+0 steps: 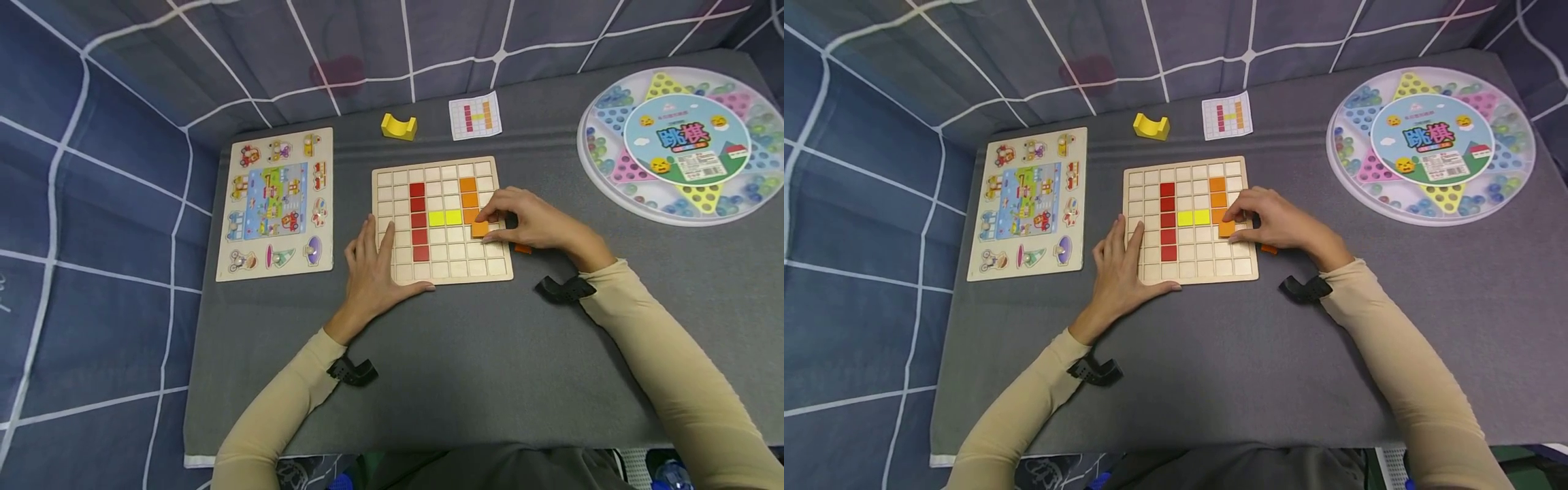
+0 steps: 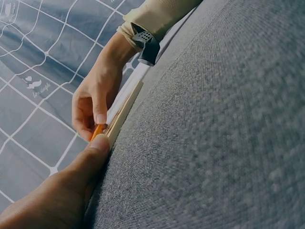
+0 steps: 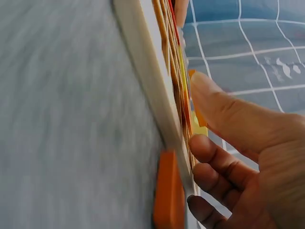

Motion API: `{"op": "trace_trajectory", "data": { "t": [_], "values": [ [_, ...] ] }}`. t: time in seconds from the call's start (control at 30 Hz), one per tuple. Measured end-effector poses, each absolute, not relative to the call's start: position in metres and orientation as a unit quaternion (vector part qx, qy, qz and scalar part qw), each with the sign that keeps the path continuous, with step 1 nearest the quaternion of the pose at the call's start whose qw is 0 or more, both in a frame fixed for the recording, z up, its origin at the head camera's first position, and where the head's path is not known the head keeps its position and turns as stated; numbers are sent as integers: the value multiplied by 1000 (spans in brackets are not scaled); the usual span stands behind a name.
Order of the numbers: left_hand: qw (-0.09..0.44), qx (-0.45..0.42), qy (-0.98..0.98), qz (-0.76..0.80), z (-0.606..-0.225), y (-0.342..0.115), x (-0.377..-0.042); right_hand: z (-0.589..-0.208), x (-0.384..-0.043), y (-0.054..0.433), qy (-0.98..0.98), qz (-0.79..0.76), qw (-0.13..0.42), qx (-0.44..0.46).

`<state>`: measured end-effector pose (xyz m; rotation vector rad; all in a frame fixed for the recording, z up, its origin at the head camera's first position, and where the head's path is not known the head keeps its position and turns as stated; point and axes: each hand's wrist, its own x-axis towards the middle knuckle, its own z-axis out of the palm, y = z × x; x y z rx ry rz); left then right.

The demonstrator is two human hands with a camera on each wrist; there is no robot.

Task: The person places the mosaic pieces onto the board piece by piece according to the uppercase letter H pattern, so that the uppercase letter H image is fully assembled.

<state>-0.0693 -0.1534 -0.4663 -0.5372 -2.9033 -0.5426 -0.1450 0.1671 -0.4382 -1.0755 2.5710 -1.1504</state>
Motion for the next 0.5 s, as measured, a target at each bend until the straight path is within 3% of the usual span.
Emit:
{"op": "trace_trajectory", "data": {
  "t": [0.5],
  "values": [
    [64,-172,-968,-171,-465,-153,-70,-439,-145,153,849,-371,45,-374]
  ]
}}
